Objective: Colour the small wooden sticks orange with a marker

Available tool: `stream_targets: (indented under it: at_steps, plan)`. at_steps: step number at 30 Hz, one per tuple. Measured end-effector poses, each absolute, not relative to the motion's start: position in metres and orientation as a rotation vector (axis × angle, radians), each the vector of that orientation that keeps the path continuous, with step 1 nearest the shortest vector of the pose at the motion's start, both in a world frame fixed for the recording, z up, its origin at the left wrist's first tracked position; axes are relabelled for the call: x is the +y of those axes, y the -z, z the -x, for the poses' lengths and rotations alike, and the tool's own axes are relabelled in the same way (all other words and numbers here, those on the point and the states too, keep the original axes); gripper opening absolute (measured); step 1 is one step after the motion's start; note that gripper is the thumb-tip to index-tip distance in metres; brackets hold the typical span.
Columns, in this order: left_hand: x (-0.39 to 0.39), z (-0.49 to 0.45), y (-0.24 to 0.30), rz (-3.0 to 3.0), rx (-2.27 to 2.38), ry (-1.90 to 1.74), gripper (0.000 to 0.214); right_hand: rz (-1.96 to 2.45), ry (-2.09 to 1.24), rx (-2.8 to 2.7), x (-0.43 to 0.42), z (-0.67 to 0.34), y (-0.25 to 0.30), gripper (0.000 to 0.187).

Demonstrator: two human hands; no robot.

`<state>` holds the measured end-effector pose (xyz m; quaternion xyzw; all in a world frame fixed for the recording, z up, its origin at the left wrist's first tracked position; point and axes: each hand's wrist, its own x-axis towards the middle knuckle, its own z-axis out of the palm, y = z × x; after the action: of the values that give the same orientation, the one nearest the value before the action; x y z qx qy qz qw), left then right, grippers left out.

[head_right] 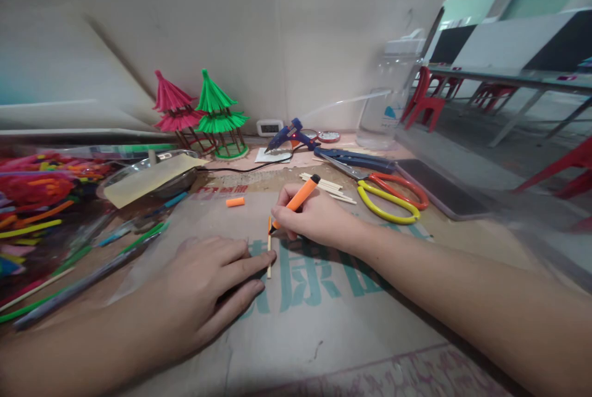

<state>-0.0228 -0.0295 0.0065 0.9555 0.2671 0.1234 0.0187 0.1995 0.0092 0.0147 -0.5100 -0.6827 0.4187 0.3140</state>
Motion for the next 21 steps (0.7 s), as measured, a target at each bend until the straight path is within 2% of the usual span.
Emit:
stream_targets:
  at_steps: [8,14,21]
  plan:
    - [-0.0292,0.0217,-0.0075,-2.96,0.842,-0.331,0.033,1.324,-1.083,-1.791,0.0076,-0.2,-0.0138,0.016]
    - [-0.0287,0.0217,-0.007,-2.957,0.839,-0.309,0.034,1.311,-1.193,-1.863,0.0062,-0.2002,-0.0164,0.015]
    - [-0.0294,0.0226,-0.0071,-2.964,0.82,-0.349,0.033,1.335,-1.133,-1.824,0.0057,-0.1992,-0.0169,0.017]
